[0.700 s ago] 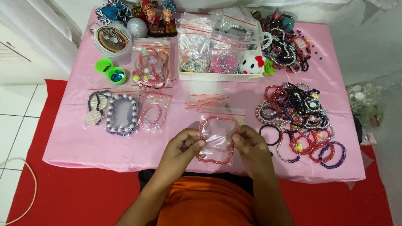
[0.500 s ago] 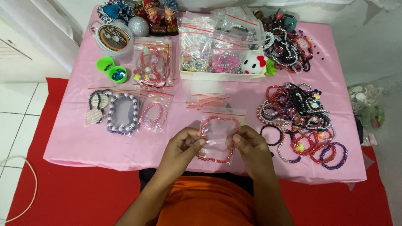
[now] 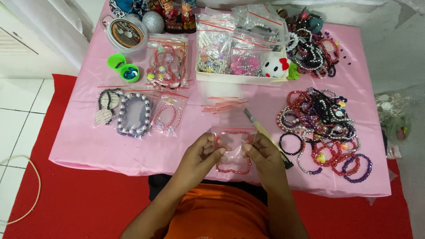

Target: Inspecting beaded bracelets and placing them into individual plastic bags on a pink workspace.

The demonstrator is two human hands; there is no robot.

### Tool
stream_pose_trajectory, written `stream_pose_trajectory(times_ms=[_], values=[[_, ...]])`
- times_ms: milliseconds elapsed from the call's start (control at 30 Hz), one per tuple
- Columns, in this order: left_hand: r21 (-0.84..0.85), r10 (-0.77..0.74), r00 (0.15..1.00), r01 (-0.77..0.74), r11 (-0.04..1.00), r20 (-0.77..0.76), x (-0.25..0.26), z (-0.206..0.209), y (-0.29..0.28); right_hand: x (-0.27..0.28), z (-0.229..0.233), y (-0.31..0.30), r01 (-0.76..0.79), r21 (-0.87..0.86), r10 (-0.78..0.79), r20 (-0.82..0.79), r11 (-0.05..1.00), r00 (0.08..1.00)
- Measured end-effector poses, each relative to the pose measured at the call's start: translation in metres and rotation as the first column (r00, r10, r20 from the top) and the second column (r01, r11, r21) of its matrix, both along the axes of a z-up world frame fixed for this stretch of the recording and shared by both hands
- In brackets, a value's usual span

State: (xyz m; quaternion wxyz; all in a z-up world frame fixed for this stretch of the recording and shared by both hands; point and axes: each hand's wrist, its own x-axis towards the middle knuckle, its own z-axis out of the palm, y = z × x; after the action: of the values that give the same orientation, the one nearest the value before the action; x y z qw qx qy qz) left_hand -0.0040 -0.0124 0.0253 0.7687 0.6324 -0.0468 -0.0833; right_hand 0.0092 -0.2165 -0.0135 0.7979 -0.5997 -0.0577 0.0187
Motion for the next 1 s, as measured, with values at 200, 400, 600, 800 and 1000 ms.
stream_pose_trajectory(times_ms=[200,400,600,800,1000], values=[[0.052,0.024,1.000,-0.024,0.998,-0.013,0.004,-0.029,0.009,-0.003,-0.006,0.004,0.025,-0.034,-0.026,-0.011,0.999,1.000],[0.264,-0.047,0.998,0.053,0.963,-0.029,0.003,0.007,0.022,0.005,-0.013,-0.002,0.123,-0.224,-0.125,0.006,0.967,0.992],[0.345,0.293,0.954,-0.299,0.890,0.071,0.004,-0.008,0.045,0.028,0.054,0.032,0.106,-0.539,-0.047,0.123,0.835,0.991],[0.235,0.455,0.860,-0.504,0.831,0.231,-0.001,-0.049,0.055,0.120,0.095,0.098,0.026,-0.550,0.150,0.273,0.835,0.950],[0.254,0.257,0.889,-0.367,0.895,0.379,-0.004,-0.028,0.058,0.216,0.074,0.186,0.040,-0.515,0.091,0.227,0.856,0.970]])
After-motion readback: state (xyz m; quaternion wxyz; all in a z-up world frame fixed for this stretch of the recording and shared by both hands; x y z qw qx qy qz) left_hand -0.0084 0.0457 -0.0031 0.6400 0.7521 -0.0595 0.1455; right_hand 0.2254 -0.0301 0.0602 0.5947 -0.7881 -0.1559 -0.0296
